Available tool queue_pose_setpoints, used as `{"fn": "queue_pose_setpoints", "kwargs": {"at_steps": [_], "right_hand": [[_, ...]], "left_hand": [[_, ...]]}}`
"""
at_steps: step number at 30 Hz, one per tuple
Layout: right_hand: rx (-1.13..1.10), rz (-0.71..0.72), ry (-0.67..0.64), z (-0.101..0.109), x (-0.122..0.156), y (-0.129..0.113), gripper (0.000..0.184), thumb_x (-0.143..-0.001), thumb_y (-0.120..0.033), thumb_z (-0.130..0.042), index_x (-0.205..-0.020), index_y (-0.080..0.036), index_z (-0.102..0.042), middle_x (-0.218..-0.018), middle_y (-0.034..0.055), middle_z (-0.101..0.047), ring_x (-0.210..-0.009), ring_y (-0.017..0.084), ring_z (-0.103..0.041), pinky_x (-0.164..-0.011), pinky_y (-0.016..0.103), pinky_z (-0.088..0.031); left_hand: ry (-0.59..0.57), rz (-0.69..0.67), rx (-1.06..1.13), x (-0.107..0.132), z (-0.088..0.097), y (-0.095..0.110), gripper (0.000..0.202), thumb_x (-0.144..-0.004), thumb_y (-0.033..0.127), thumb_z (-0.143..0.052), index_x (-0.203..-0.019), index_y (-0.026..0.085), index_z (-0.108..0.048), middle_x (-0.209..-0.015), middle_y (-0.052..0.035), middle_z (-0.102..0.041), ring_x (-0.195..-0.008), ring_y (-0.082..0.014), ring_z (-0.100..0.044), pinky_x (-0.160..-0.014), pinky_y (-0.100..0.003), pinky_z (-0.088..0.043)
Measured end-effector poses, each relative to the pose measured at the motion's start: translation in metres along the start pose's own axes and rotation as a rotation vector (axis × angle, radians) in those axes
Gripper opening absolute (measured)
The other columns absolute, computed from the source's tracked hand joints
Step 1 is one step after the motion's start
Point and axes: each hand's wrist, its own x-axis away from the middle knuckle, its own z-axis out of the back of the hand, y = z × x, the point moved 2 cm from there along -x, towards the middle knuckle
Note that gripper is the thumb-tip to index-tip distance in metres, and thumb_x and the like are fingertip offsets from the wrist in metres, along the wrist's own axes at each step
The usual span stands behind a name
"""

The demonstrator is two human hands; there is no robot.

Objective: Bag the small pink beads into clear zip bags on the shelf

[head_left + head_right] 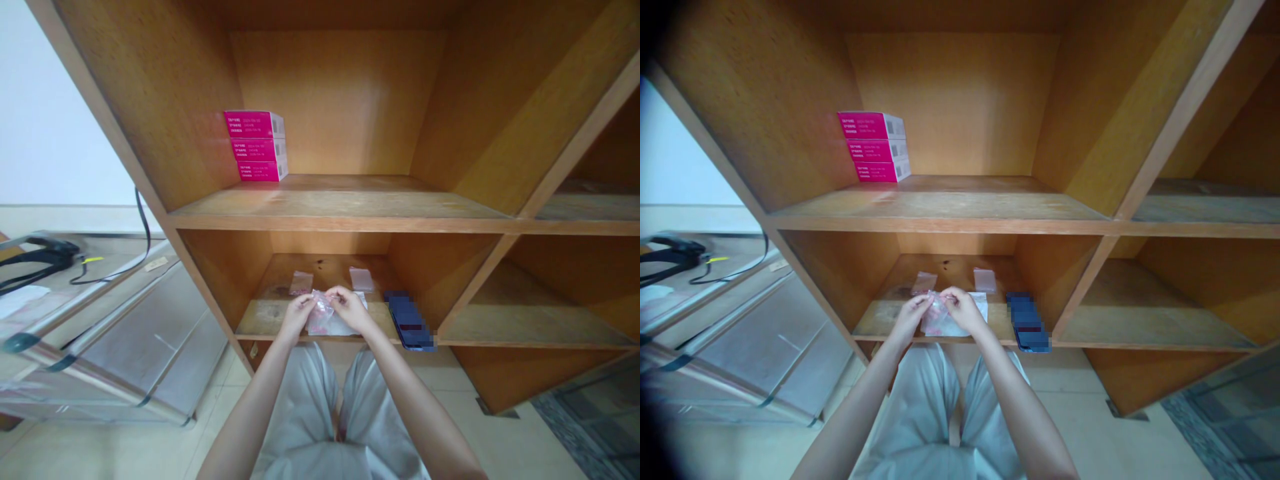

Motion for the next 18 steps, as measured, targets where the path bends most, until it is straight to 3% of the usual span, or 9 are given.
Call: {"fn": "queue_pose_setpoints", "kwargs": {"at_steps": [3, 6, 9, 18], "right_hand": [[-0.105, -0.063, 0.109, -0.001, 0.001, 0.004, 0.018, -0.075, -0.027, -0.051, -0.09, -0.018, -0.058, -0.085, 0.0036, -0.062, -0.076, 0.014, -0.057, -0.071, 0.026, -0.044], [-0.217, -0.153, 0.198, -0.004, 0.002, 0.012, 0.018, -0.072, -0.032, -0.056, -0.082, -0.017, -0.059, -0.077, 0.0031, -0.062, -0.071, 0.015, -0.057, -0.068, 0.026, -0.044], [-0.308, -0.211, 0.192, -0.008, 0.004, 0.02, 0.019, -0.07, -0.036, -0.058, -0.07, -0.017, -0.059, -0.069, 0.0015, -0.062, -0.065, 0.014, -0.055, -0.065, 0.026, -0.043], [-0.354, -0.226, 0.217, -0.005, 0.005, 0.023, 0.019, -0.067, -0.036, -0.061, -0.068, -0.017, -0.062, -0.067, 0.0015, -0.062, -0.064, 0.014, -0.053, -0.063, 0.025, -0.04]], "left_hand": [[0.054, 0.004, 0.091, 0.001, -0.004, 0.0, 0.032, -0.068, 0.042, -0.06, -0.082, 0.014, -0.061, -0.069, -0.0019, -0.063, -0.056, -0.0122, -0.056, -0.055, -0.024, -0.044], [0.097, -0.001, 0.166, 0.002, -0.008, -0.001, 0.032, -0.066, 0.041, -0.062, -0.083, 0.013, -0.062, -0.071, -0.0024, -0.064, -0.058, -0.0119, -0.056, -0.057, -0.024, -0.045], [0.127, -0.017, 0.196, 0.004, -0.011, -0.001, 0.03, -0.065, 0.039, -0.064, -0.08, 0.013, -0.063, -0.074, -0.0034, -0.065, -0.063, -0.0124, -0.058, -0.059, -0.022, -0.045], [0.039, 0.033, 0.257, 0.004, -0.016, 0.004, 0.029, -0.065, 0.037, -0.065, -0.081, 0.013, -0.06, -0.071, -0.004, -0.066, -0.056, -0.0139, -0.061, -0.057, -0.026, -0.049]]}}
